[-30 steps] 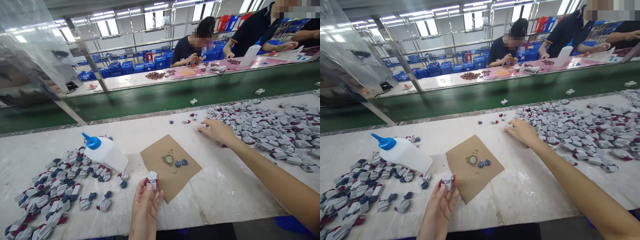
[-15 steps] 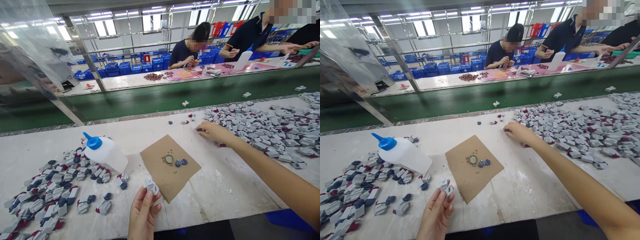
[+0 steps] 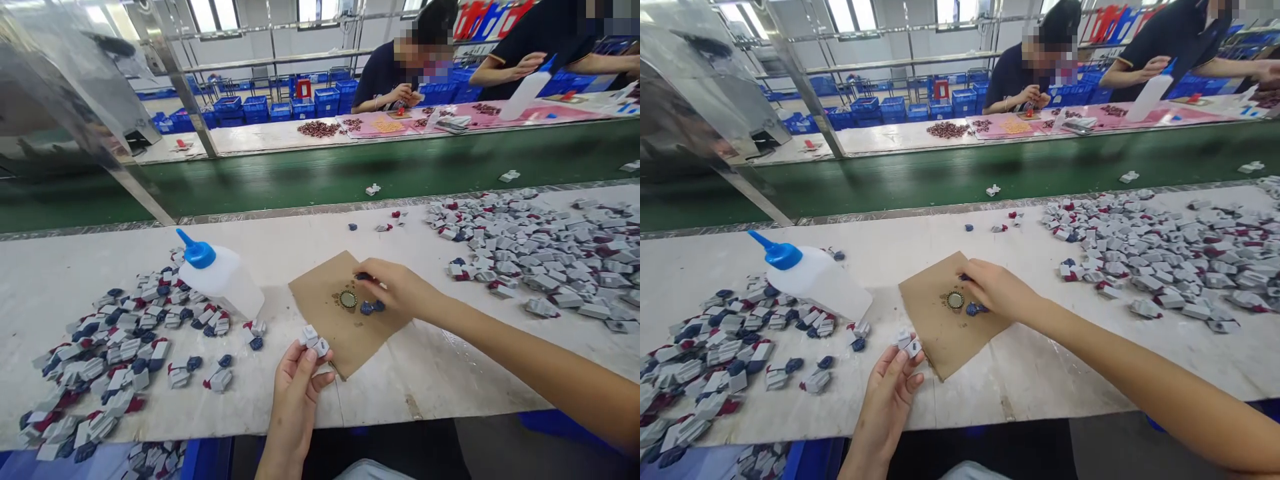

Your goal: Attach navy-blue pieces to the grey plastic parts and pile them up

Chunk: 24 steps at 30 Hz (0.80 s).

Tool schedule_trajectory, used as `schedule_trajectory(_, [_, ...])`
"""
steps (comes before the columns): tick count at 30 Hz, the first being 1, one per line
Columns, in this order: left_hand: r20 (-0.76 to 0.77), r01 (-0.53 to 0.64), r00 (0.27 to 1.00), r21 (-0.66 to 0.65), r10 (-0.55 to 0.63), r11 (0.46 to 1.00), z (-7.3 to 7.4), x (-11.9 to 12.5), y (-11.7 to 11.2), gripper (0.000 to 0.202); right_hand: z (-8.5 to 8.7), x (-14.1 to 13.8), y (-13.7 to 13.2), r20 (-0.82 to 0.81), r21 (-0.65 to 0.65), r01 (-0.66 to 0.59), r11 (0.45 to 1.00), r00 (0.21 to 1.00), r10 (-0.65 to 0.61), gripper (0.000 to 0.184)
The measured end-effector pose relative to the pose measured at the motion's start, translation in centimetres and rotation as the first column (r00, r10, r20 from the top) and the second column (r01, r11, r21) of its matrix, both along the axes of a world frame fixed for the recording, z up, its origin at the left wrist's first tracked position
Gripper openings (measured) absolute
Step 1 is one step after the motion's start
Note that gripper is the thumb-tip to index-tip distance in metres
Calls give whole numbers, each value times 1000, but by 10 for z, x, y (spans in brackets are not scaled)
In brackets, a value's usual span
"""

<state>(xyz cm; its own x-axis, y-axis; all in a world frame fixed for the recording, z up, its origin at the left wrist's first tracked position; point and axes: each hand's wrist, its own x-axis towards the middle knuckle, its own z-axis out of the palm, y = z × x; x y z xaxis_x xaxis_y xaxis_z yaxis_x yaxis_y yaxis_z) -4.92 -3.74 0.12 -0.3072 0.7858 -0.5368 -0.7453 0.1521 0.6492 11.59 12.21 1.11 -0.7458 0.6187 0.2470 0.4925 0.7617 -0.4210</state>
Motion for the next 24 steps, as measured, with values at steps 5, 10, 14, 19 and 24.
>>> schedule_trajectory(5, [49, -11, 999, 17, 10, 1000, -1, -1, -2, 27, 2, -15, -15, 202, 58, -151, 987, 970, 137, 31])
schedule_trajectory(10, [44, 34, 998, 27, -35, 999, -2, -2, -2, 23, -5, -17, -18, 377, 190, -185, 964, 921, 103, 33])
schedule_trajectory(14, [32, -18, 999, 25, 17, 1000, -4, 0, -4, 22, 7, -21, -24, 230, 135, -141, 981, 967, 108, 22])
schedule_trajectory(19, [-45, -118, 992, 46, 120, 992, -5, 6, -9, 22, 49, -29, -56, -233, -213, -10, 977, 972, -41, 16])
schedule_trajectory(24, [-130, -150, 978, 89, 161, 985, 3, 12, -14, 24, 66, -38, -81, -343, -345, -136, 929, 939, 11, 18])
